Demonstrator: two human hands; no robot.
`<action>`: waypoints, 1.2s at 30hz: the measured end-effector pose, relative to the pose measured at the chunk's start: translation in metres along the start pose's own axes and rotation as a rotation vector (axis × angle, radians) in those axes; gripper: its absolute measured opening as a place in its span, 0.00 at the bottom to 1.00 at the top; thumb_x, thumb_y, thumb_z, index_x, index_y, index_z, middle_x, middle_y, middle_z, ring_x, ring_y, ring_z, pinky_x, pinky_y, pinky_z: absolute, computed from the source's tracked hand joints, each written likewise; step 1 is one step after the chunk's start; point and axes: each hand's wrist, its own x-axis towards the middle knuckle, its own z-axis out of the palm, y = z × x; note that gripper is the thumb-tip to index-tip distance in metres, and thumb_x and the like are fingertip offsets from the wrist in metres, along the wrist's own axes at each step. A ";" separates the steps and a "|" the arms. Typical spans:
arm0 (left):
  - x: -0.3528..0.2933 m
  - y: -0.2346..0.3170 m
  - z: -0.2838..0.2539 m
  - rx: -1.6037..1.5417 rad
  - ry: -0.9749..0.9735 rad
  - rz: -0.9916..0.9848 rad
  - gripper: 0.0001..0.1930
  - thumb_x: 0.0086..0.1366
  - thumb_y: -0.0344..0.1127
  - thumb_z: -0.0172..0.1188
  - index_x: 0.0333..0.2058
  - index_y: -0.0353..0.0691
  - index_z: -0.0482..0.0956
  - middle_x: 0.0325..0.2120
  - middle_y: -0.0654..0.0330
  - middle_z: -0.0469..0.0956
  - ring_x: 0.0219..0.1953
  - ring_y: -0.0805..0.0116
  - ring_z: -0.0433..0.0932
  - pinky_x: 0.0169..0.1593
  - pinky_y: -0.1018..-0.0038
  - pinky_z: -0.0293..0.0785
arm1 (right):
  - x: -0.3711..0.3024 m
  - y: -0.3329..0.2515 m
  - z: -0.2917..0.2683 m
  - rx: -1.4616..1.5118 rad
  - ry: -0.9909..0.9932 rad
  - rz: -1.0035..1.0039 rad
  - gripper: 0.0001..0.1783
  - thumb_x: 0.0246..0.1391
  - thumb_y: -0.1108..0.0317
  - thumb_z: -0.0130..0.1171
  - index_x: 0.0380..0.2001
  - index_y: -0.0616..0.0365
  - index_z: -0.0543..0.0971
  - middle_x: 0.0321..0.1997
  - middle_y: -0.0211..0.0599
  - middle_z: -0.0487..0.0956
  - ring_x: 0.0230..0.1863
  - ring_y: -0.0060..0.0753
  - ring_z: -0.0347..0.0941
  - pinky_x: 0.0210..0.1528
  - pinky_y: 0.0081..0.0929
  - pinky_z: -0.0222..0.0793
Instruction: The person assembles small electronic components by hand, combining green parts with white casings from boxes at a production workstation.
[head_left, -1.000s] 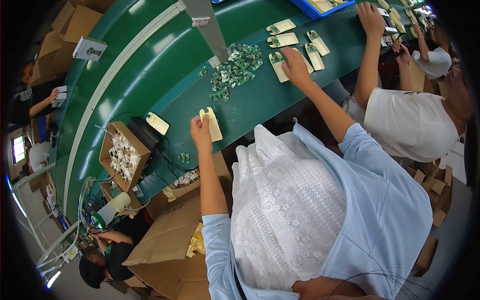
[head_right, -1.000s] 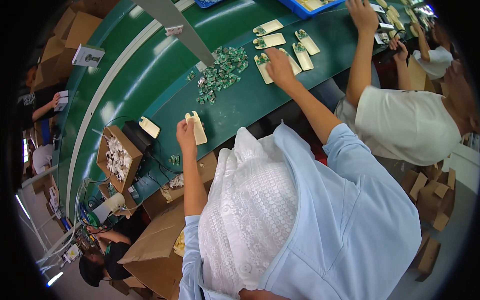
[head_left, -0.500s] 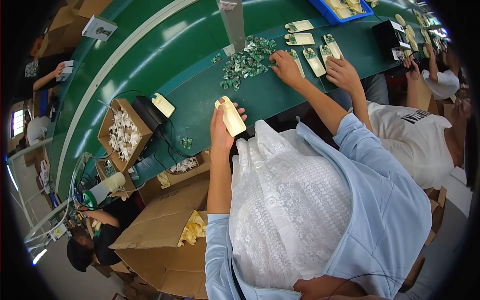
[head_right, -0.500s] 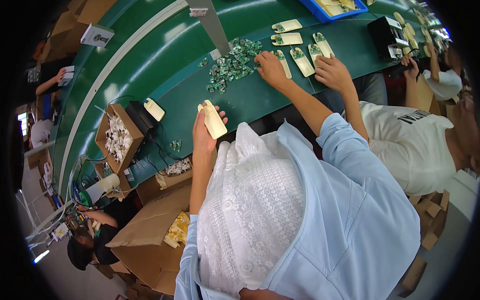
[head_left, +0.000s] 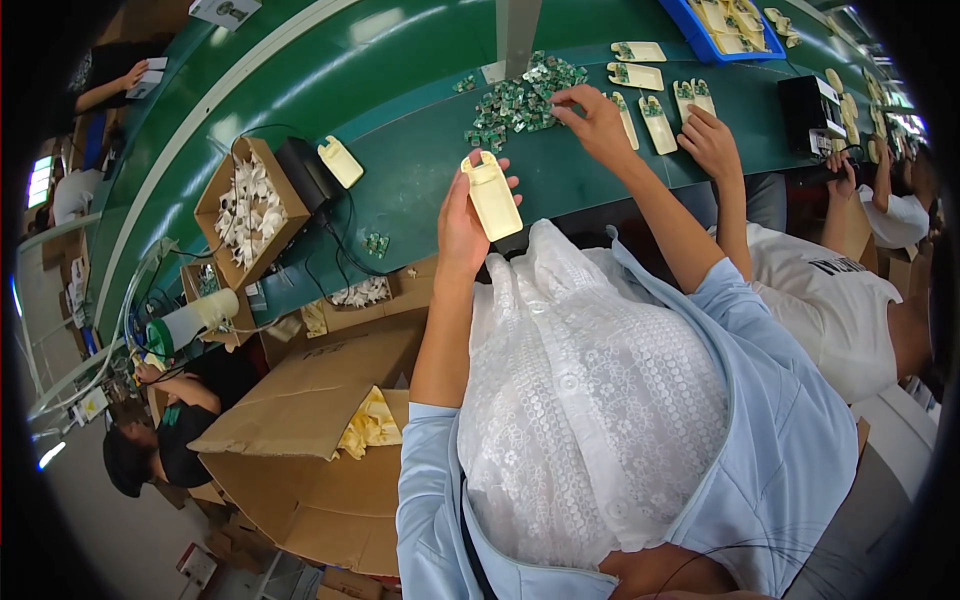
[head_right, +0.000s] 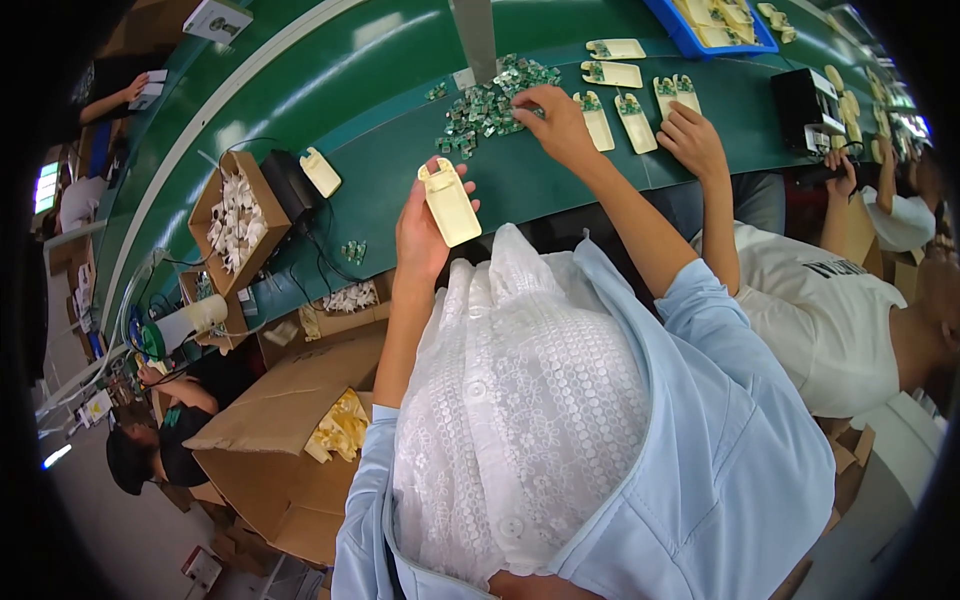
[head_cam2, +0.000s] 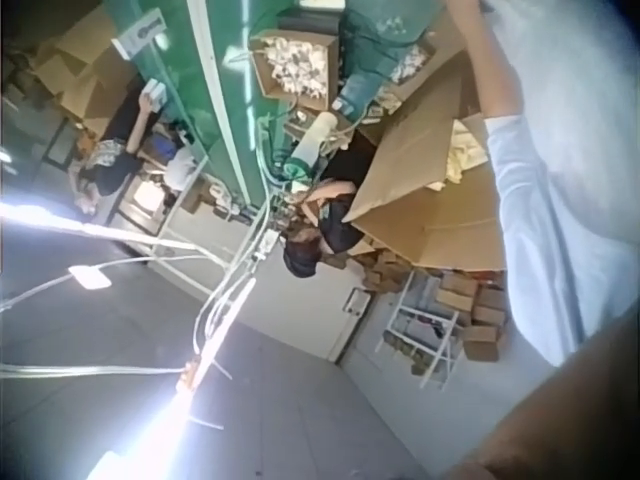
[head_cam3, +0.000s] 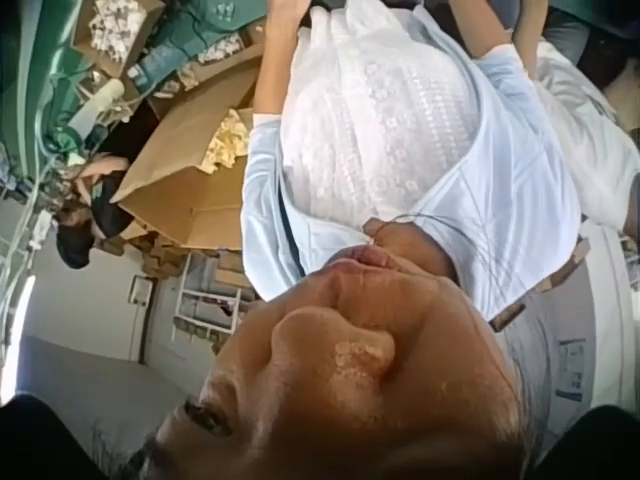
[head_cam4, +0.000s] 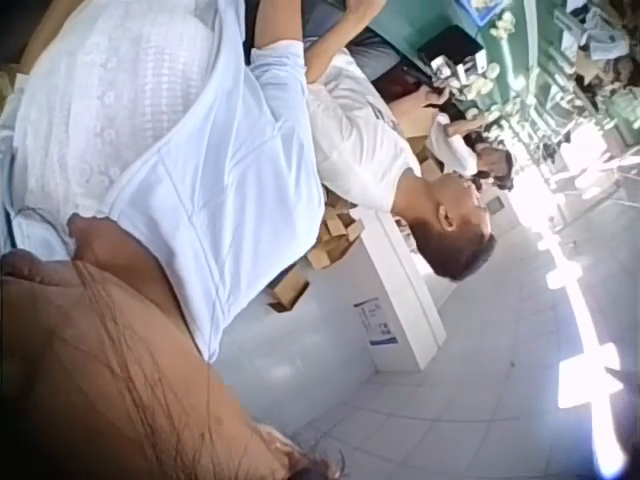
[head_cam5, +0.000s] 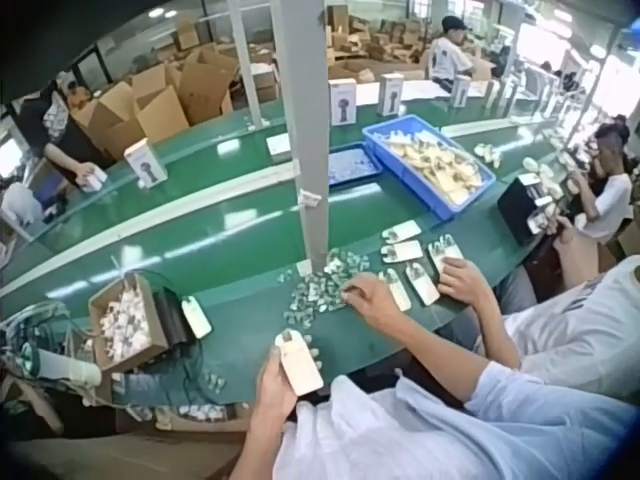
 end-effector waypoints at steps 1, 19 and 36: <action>-0.002 0.000 0.002 -0.001 0.007 0.001 0.23 0.71 0.46 0.37 0.61 0.43 0.59 0.52 0.49 0.69 0.49 0.57 0.74 0.50 0.57 0.74 | -0.003 -0.023 -0.001 0.052 0.000 -0.055 0.08 0.50 0.72 0.60 0.36 0.58 0.79 0.36 0.34 0.78 0.42 0.33 0.73 0.45 0.30 0.68; -0.010 0.008 0.035 0.097 0.022 0.147 0.24 0.69 0.37 0.32 0.61 0.33 0.56 0.57 0.54 0.64 0.58 0.65 0.66 0.59 0.68 0.63 | -0.033 -0.112 0.030 -0.082 -0.021 -0.522 0.05 0.47 0.71 0.60 0.30 0.56 0.78 0.35 0.32 0.74 0.41 0.38 0.69 0.42 0.34 0.63; -0.013 0.007 0.035 0.493 0.114 0.244 0.21 0.72 0.38 0.37 0.59 0.34 0.61 0.50 0.55 0.71 0.50 0.70 0.73 0.52 0.75 0.69 | -0.032 -0.118 0.026 -0.132 -0.062 -0.561 0.09 0.43 0.73 0.62 0.32 0.57 0.78 0.35 0.34 0.75 0.41 0.42 0.70 0.44 0.36 0.65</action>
